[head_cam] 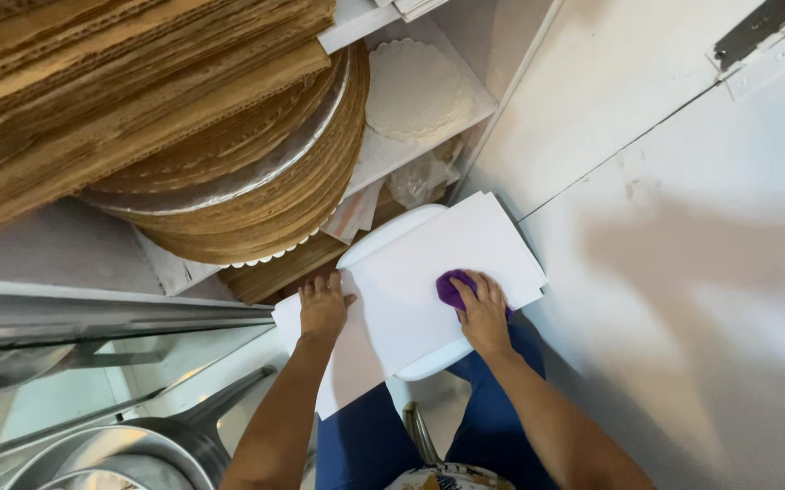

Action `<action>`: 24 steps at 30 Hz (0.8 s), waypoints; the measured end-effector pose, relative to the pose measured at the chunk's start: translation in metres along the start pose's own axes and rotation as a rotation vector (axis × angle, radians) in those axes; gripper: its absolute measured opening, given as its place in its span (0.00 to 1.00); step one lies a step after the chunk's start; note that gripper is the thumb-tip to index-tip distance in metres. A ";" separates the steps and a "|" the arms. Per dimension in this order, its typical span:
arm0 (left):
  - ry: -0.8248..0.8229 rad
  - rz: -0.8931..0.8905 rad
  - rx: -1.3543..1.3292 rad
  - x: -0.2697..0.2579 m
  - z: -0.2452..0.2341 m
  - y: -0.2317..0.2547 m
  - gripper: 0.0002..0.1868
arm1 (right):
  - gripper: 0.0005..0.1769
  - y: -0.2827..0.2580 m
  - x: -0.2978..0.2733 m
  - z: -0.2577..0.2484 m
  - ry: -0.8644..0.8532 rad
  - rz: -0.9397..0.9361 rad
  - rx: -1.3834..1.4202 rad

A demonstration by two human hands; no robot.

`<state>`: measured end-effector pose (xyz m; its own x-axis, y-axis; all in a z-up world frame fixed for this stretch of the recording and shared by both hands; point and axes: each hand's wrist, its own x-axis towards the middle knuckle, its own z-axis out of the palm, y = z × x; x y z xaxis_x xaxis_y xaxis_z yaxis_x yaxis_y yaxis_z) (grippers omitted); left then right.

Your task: The person wipes white rectangular cardboard sheets and round brown cardboard bases with a purple cloth. They handle the items one by one, wiping the surfaces and placing them back into a white shelving unit.

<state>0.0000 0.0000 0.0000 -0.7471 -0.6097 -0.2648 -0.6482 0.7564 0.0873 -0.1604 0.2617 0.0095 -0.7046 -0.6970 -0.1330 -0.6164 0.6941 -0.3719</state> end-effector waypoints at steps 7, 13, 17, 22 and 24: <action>-0.020 -0.009 0.023 -0.010 -0.006 0.000 0.33 | 0.34 -0.016 -0.015 -0.004 0.000 0.062 -0.044; -0.099 -0.071 -0.042 -0.017 -0.021 -0.002 0.29 | 0.34 -0.016 -0.032 -0.003 -0.027 0.080 -0.039; -0.244 -0.121 -0.243 -0.029 -0.039 -0.008 0.22 | 0.34 -0.012 -0.038 0.000 -0.041 0.102 -0.046; -0.415 -0.164 -0.470 -0.053 -0.059 -0.010 0.19 | 0.33 -0.016 -0.048 0.013 -0.019 0.132 -0.045; -0.408 -0.188 -0.447 -0.061 -0.055 -0.008 0.21 | 0.37 -0.021 -0.055 0.021 0.001 0.064 -0.134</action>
<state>0.0421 0.0182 0.0679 -0.5555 -0.5161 -0.6520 -0.8276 0.4196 0.3729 -0.1016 0.2818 0.0050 -0.7445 -0.6502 -0.1516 -0.6114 0.7552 -0.2365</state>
